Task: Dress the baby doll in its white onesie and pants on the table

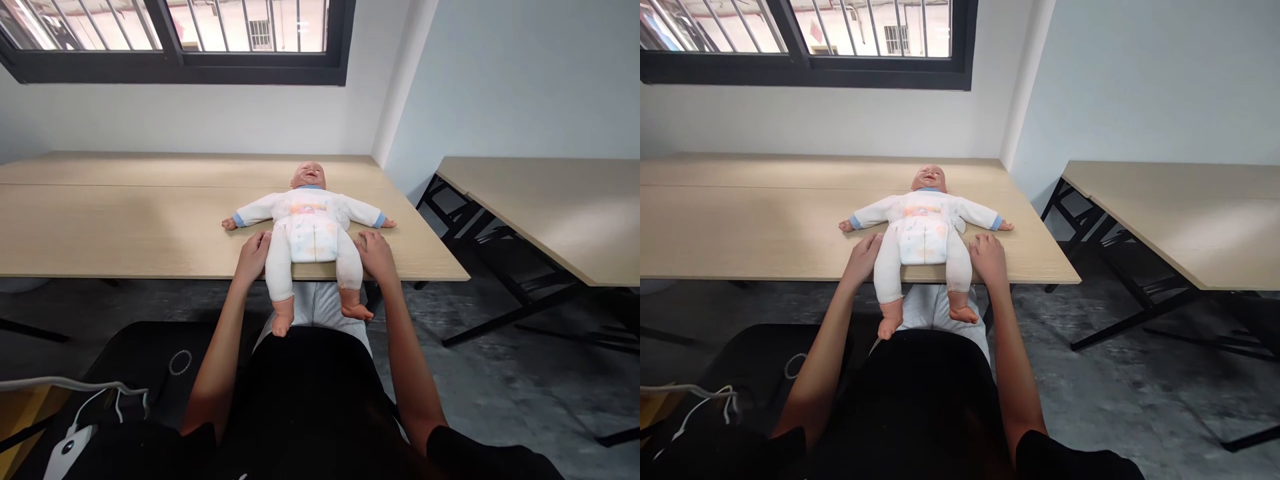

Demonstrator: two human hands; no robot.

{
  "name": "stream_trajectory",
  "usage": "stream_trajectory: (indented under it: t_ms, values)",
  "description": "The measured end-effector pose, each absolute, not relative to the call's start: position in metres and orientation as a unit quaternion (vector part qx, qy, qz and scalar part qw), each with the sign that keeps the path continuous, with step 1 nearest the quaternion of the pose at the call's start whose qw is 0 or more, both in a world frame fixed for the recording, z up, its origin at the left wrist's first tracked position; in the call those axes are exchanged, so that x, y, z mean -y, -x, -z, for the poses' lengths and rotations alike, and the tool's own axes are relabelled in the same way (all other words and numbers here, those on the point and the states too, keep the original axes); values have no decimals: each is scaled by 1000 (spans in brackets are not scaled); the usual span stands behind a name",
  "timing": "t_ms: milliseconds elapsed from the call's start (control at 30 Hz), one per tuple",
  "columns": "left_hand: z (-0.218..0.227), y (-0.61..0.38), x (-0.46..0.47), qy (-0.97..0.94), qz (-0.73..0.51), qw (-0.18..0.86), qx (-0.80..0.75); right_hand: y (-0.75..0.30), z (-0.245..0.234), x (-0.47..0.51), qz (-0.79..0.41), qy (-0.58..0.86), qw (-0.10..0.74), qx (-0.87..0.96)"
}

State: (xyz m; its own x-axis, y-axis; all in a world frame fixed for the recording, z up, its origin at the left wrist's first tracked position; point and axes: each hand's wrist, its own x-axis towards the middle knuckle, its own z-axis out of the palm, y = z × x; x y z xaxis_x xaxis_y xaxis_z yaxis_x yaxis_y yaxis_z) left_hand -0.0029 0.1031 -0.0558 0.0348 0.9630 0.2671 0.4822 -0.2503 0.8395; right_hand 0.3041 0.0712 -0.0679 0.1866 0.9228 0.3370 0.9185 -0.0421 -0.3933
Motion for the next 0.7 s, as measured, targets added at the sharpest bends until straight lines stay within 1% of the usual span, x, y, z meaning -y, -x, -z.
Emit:
stream_trajectory:
  t_ms: [467, 700]
  values:
    - [55, 2, -101, -660, -439, 284, -540, -304, 68, -71, -8, 726, 263, 636]
    - [52, 1, -99, -661, -434, 286, -541, -307, 73, -74, 4, 715, 278, 641]
